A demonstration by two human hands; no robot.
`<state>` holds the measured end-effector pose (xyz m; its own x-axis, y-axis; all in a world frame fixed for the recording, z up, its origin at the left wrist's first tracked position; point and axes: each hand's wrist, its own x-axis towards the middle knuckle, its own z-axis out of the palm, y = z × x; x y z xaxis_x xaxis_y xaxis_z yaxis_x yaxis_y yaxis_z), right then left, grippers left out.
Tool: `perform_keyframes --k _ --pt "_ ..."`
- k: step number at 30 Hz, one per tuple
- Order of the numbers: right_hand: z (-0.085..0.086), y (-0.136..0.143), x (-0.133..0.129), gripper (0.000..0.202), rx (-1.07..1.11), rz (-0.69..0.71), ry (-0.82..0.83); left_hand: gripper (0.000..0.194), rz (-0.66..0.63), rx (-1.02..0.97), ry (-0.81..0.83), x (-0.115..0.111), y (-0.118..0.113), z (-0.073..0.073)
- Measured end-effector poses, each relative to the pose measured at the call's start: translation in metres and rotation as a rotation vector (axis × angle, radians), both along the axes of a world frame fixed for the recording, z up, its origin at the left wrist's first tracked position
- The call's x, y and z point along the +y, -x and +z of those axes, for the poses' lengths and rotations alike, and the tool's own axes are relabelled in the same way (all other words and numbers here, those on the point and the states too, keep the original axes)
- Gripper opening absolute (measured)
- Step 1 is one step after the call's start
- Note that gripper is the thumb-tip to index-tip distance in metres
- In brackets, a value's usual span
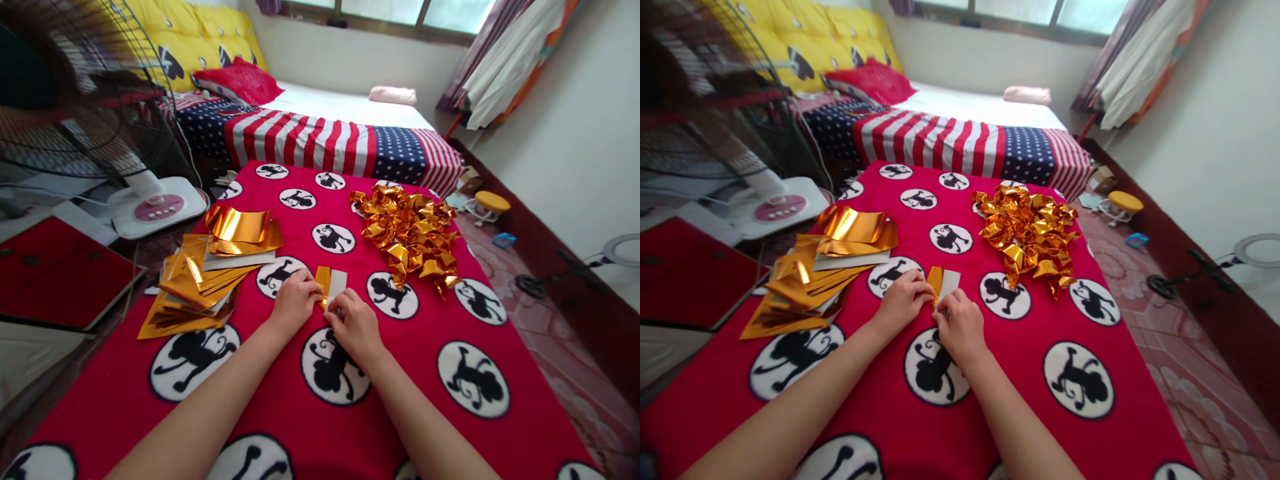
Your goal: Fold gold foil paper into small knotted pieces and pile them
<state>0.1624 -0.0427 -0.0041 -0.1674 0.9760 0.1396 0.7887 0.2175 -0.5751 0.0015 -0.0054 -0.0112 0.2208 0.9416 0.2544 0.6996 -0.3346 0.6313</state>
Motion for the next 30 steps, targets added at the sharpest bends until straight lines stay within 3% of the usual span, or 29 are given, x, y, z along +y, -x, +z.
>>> perform_keyframes --k 9,16,22,30 --pt "-0.007 -0.004 0.009 0.007 0.130 -0.123 0.018 0.011 -0.008 0.003 0.026 -0.005 0.001 -0.003" --pt "-0.007 -0.014 0.009 0.009 0.263 -0.075 0.019 0.017 -0.017 0.001 0.028 -0.007 0.002 -0.004" --pt "-0.011 -0.023 0.001 0.020 0.297 -0.035 -0.073 0.018 0.019 -0.150 0.003 -0.012 -0.001 -0.004" --pt "-0.014 -0.024 0.002 0.024 0.313 -0.023 -0.052 0.010 -0.016 -0.240 -0.013 -0.014 -0.003 -0.010"
